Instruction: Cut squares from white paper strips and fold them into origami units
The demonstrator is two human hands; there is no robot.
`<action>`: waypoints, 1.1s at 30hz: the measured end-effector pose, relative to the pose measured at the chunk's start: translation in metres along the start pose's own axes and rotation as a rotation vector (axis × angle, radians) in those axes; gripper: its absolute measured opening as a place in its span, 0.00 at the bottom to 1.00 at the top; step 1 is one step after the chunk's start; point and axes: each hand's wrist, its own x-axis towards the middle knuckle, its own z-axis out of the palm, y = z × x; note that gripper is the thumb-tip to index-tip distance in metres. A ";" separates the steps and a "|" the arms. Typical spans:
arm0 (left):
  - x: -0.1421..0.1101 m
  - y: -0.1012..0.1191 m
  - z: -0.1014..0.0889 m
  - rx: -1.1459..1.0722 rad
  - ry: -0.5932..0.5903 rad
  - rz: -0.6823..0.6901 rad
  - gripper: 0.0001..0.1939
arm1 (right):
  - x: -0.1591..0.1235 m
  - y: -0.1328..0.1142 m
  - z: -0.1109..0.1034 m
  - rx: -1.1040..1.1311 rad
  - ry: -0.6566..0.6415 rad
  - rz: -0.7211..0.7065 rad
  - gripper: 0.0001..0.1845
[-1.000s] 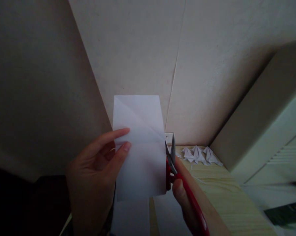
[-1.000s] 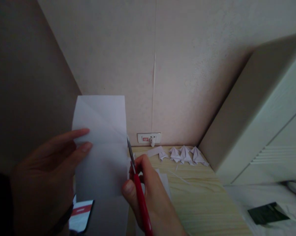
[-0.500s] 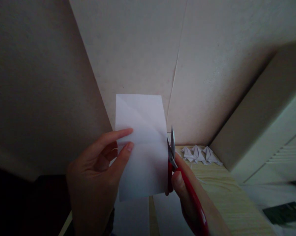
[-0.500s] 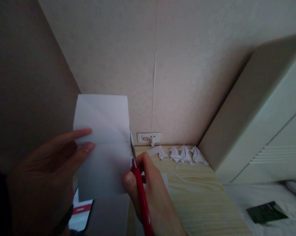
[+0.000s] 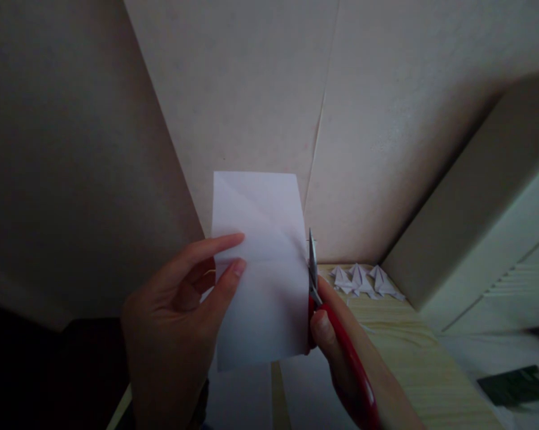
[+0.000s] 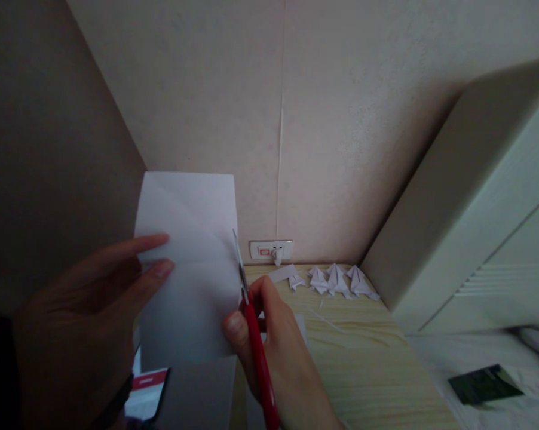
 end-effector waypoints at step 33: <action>-0.002 0.007 0.000 -0.092 -0.005 -0.092 0.14 | 0.008 -0.006 0.002 0.044 0.025 0.100 0.36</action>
